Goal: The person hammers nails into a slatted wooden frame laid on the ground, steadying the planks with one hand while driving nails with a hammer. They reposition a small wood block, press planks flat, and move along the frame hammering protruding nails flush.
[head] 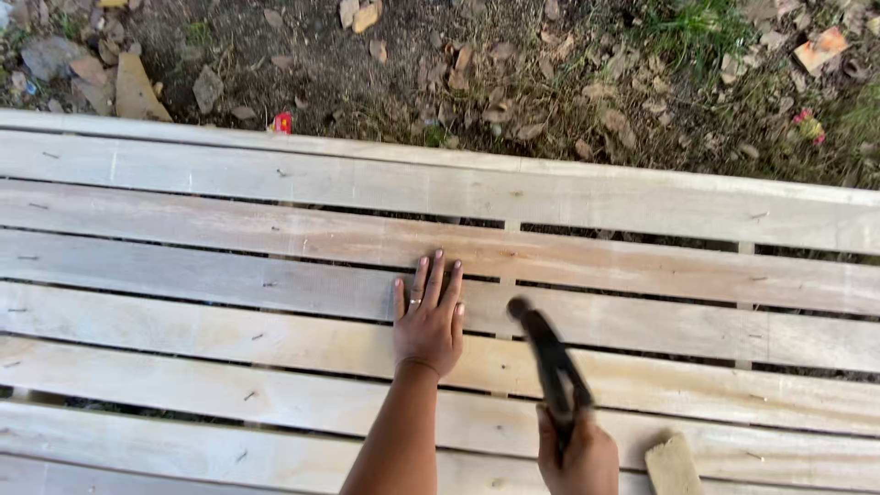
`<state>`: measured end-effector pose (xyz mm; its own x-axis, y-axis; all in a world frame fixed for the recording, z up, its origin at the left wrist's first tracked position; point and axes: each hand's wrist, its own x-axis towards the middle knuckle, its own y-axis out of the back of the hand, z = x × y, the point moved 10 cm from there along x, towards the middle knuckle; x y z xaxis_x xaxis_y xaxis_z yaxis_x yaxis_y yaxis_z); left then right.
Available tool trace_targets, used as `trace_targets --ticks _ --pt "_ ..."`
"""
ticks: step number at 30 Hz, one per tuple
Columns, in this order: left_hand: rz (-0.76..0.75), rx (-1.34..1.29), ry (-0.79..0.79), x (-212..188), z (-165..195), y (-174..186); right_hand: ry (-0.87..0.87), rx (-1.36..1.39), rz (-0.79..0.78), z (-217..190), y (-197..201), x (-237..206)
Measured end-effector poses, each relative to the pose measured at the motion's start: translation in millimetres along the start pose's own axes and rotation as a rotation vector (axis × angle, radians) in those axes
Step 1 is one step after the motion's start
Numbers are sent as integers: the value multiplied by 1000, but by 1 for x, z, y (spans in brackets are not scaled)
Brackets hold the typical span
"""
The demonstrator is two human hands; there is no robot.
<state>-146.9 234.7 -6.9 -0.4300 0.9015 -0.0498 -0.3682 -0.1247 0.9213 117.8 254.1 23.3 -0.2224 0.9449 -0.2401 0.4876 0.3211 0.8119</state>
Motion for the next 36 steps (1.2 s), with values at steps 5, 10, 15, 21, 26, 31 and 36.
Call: trace_targets --ticks 5,10,15,21,26,31,36 --pt "-46 46 16 4 -3 -3 -132 -203 -117 18 -2 19" --pt "-71 68 27 -4 -6 -7 -1 -320 309 8 59 107" --pt "-15 125 2 -9 -6 -2 98 -405 464 -24 81 161" --pt "-54 152 10 -13 -10 -8 428 -177 196 -86 -7 128" --pt "-73 163 19 -18 -12 -8 347 -197 215 -86 -21 123" --pt "24 88 18 4 -5 3 385 -217 255 -95 -12 123" --pt "13 121 87 45 -8 -3 363 -243 252 -93 -12 119"
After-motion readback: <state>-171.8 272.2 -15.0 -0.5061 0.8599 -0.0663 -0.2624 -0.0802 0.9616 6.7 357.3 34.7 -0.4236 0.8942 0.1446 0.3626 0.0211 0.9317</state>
